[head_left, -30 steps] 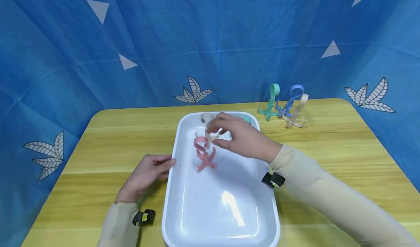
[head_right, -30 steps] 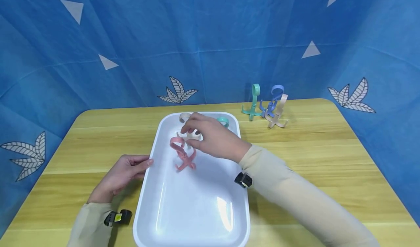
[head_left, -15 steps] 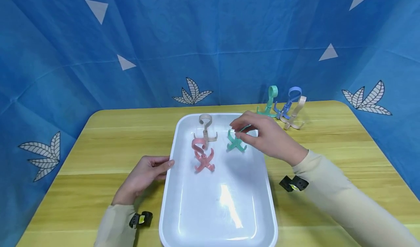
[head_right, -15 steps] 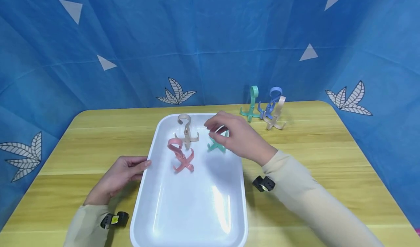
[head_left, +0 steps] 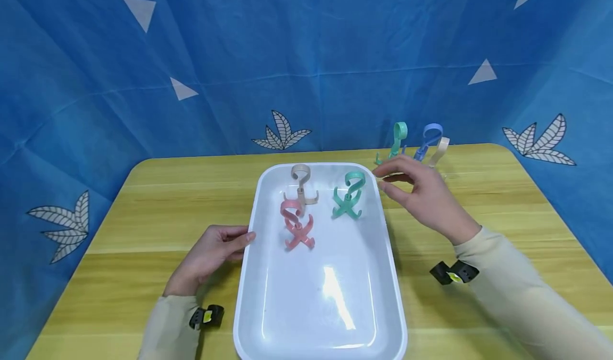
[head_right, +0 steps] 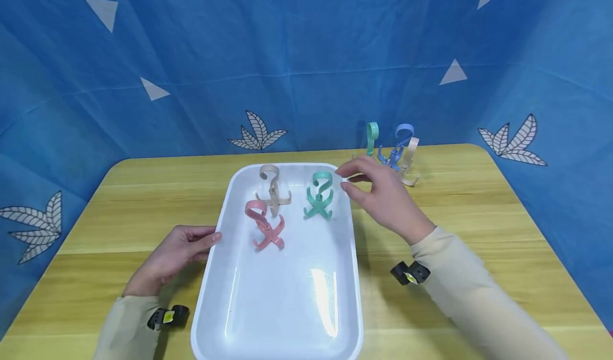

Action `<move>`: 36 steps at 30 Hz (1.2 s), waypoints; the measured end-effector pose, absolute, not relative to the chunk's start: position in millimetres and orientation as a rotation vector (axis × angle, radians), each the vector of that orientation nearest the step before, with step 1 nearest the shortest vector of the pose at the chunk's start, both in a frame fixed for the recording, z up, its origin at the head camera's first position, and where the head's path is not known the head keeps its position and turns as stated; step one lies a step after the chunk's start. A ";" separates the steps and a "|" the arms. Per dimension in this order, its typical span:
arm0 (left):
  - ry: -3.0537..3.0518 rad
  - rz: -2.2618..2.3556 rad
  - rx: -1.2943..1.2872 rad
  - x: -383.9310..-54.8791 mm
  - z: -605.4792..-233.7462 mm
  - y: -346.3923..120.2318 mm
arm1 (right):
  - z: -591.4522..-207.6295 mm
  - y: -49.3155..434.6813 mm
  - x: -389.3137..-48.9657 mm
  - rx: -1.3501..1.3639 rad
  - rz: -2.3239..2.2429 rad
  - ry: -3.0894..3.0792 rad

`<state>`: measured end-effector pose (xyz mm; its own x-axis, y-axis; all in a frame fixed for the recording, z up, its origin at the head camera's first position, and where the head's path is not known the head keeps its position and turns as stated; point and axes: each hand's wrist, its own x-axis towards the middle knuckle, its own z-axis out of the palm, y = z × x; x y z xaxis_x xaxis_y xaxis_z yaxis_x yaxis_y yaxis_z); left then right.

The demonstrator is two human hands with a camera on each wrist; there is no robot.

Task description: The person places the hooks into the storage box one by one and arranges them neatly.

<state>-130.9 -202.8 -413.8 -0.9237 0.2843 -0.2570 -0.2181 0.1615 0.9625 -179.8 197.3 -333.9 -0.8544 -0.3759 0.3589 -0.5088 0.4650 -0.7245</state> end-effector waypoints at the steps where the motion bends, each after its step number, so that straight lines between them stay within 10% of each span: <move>1: 2.065 1.814 0.063 -130.9 -414.0 -203.1 | -333.3 200.5 -179.1 0.745 1.343 -2.567; 36: 2.058 1.813 0.047 -131.2 -415.1 -202.6 | -351.3 285.5 -224.9 -0.116 1.317 -2.524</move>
<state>-131.2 -202.6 -415.1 -0.9211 0.2810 -0.2695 -0.2320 0.1598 0.9595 -224.9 285.5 -351.3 -0.9544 0.2035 0.2185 -0.0628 0.5786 -0.8132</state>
